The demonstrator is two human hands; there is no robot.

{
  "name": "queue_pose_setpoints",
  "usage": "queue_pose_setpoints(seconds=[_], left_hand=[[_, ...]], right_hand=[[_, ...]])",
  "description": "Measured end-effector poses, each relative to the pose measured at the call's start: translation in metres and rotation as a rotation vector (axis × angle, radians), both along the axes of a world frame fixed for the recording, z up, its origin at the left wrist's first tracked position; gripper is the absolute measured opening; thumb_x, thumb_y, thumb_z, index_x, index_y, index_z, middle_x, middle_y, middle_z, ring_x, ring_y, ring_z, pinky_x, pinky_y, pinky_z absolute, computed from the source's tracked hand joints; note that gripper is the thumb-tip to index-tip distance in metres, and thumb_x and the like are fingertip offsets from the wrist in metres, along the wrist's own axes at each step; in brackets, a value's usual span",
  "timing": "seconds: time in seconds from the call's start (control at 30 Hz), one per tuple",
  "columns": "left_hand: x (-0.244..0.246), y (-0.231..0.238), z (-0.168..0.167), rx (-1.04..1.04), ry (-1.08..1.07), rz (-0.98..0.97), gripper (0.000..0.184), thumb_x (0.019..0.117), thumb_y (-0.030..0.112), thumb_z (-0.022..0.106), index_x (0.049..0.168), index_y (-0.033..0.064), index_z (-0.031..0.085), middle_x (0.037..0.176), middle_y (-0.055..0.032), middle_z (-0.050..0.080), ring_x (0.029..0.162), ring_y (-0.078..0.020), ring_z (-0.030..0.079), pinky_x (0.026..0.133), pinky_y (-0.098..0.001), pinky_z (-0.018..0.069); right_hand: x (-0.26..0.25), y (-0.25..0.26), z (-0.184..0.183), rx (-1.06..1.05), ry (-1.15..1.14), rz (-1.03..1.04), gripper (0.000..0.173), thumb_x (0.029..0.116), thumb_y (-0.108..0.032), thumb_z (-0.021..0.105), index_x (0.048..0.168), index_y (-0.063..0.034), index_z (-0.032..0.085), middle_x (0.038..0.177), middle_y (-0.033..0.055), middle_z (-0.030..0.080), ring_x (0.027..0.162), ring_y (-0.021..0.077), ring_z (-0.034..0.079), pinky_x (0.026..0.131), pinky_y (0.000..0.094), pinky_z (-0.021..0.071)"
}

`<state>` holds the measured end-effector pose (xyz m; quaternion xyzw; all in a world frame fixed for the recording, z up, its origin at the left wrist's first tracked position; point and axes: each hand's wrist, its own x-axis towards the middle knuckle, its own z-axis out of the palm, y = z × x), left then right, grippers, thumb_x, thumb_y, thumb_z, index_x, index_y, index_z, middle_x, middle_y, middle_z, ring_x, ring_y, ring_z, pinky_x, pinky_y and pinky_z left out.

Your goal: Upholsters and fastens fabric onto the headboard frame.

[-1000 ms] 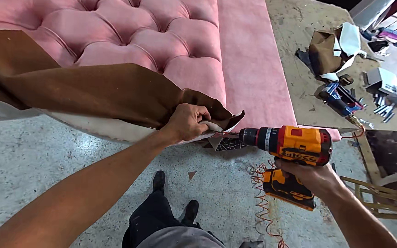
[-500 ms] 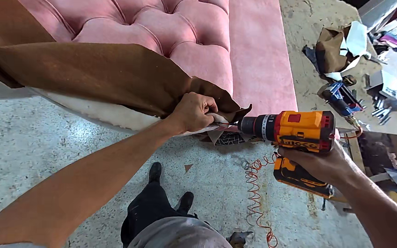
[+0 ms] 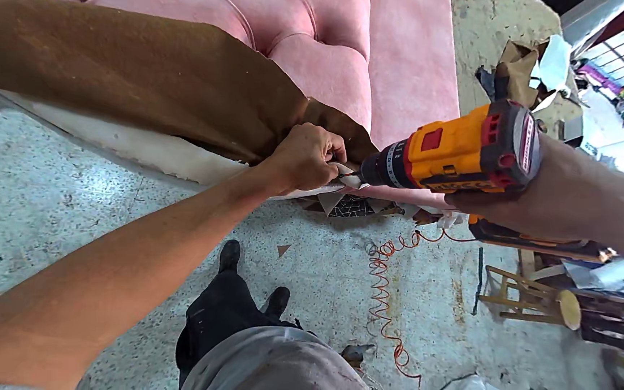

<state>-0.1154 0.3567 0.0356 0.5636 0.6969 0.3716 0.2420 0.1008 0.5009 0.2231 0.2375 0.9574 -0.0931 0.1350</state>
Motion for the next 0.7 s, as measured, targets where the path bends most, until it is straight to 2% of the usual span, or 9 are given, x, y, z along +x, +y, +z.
queue_pose_setpoints(seconds=[0.03, 0.1, 0.23, 0.37, 0.5, 0.7], left_hand=[[-0.001, 0.0, 0.0, 0.004, 0.009, -0.001, 0.01, 0.0841, 0.018, 0.073, 0.093, 0.0196, 0.076, 0.063, 0.0063, 0.058, 0.056, -0.0092, 0.05, 0.057, -0.0364, 0.0422], [-0.002, 0.0, -0.002, 0.022, 0.048, -0.008, 0.008, 0.0847, 0.019, 0.072, 0.092, 0.0193, 0.075, 0.063, 0.0059, 0.059, 0.057, -0.0095, 0.051, 0.057, -0.0364, 0.0428], [-0.003, 0.002, -0.006, 0.075, 0.093, -0.025, 0.007, 0.0847, 0.019, 0.07, 0.09, 0.0179, 0.074, 0.062, 0.0058, 0.056, 0.055, -0.0099, 0.05, 0.056, -0.0367, 0.0419], [-0.003, 0.002, -0.005, 0.045, 0.092, -0.035, 0.007, 0.0844, 0.019, 0.069, 0.089, 0.0193, 0.074, 0.059, 0.0074, 0.054, 0.054, -0.0093, 0.048, 0.055, -0.0364, 0.0409], [-0.004, 0.003, -0.005, 0.052, 0.096, -0.034, 0.008, 0.0835, 0.019, 0.069, 0.09, 0.0186, 0.074, 0.062, 0.006, 0.058, 0.057, -0.0108, 0.052, 0.058, -0.0395, 0.0434], [-0.003, 0.003, -0.004, 0.042, 0.11, -0.02, 0.008, 0.0826, 0.02, 0.069, 0.089, 0.0195, 0.074, 0.06, 0.0071, 0.056, 0.056, -0.0098, 0.05, 0.057, -0.0383, 0.0417]], right_hand=[[-0.008, 0.0, 0.002, -0.018, -0.008, 0.027, 0.025, 0.0701, -0.043, 0.076, 0.091, -0.0327, 0.066, 0.075, -0.0148, 0.066, 0.068, -0.0017, 0.065, 0.056, 0.0291, 0.0547], [-0.02, 0.002, 0.006, -0.069, -0.025, 0.054, 0.019, 0.0719, -0.034, 0.075, 0.089, -0.0329, 0.068, 0.074, -0.0143, 0.067, 0.064, -0.0013, 0.064, 0.054, 0.0285, 0.0543], [-0.034, 0.006, 0.01, -0.155, -0.03, 0.076, 0.02, 0.0725, -0.022, 0.076, 0.09, -0.0298, 0.069, 0.076, -0.0136, 0.07, 0.066, -0.003, 0.065, 0.056, 0.0229, 0.0556], [-0.034, 0.007, 0.008, -0.148, -0.04, 0.078, 0.02, 0.0725, -0.024, 0.076, 0.09, -0.03, 0.069, 0.077, -0.0139, 0.069, 0.067, -0.003, 0.065, 0.058, 0.0225, 0.0558], [-0.032, 0.007, 0.007, -0.12, -0.062, 0.1, 0.014, 0.073, -0.028, 0.074, 0.085, -0.0325, 0.068, 0.071, -0.013, 0.067, 0.06, -0.0003, 0.063, 0.051, 0.0283, 0.053], [-0.031, 0.001, 0.008, -0.103, -0.076, 0.084, 0.012, 0.0745, -0.029, 0.072, 0.084, -0.0334, 0.067, 0.071, -0.0134, 0.066, 0.062, -0.0012, 0.063, 0.05, 0.0272, 0.0518]])
